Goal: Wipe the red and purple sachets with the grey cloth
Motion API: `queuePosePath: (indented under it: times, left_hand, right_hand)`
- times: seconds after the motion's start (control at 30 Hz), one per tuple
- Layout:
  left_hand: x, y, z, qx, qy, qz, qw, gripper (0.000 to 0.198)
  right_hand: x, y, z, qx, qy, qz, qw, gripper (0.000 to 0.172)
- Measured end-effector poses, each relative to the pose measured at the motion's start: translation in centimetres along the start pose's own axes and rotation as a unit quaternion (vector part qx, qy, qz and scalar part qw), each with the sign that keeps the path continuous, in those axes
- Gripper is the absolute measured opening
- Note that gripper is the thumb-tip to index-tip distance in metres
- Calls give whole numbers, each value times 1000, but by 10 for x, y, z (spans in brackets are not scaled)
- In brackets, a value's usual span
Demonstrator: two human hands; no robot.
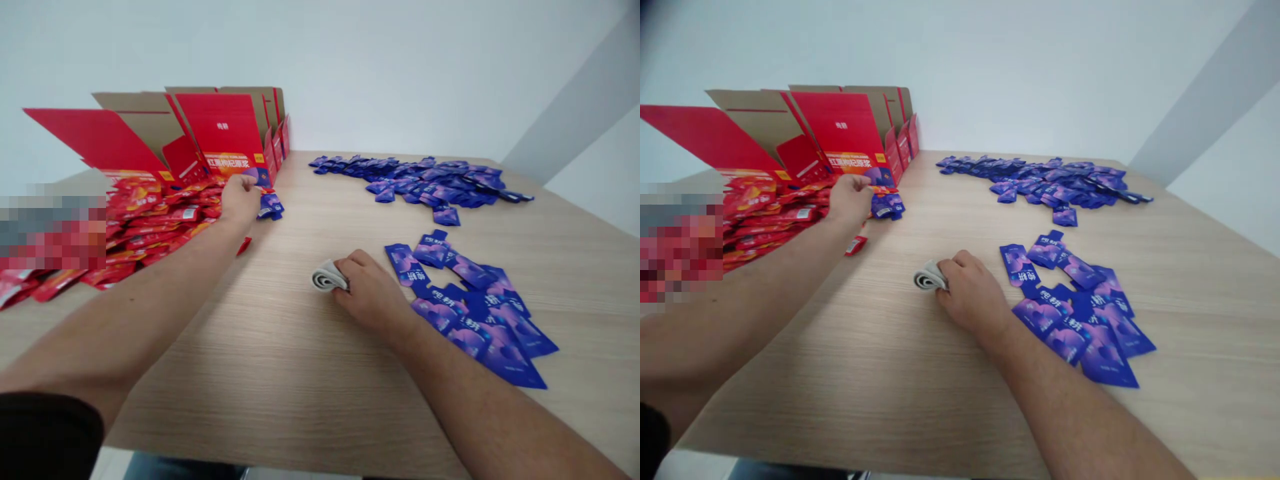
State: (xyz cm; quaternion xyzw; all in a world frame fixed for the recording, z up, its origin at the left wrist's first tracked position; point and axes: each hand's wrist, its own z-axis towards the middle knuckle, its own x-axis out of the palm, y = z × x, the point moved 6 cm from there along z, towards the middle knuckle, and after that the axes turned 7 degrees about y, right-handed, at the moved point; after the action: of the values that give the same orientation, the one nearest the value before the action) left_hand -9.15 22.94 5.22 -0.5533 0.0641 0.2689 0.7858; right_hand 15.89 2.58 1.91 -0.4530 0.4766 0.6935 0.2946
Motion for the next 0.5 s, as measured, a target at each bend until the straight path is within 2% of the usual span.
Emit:
queuePosePath:
  times: [0.1, 0.23, 0.3, 0.4, 0.5]
  left_hand:
    - [41, -15, -39, 6, 143, -17, 989, 12]
    - [98, -44, -87, 25, 336, -33, 941, 16]
    - [122, -65, -105, 61, 404, -18, 912, 15]
    - [156, -102, -125, 142, 473, 35, 869, 20]
    - [190, -140, -152, 254, 542, 78, 798, 33]
  right_hand:
    - [4, 10, -1, -34, 21, -1, 999, 23]
    - [16, 24, -2, -111, 74, -26, 991, 26]
    - [20, 28, -3, -141, 85, -40, 986, 28]
    - [21, 29, -1, -153, 77, -43, 984, 32]
    - [22, 29, 0, -166, 79, -27, 983, 36]
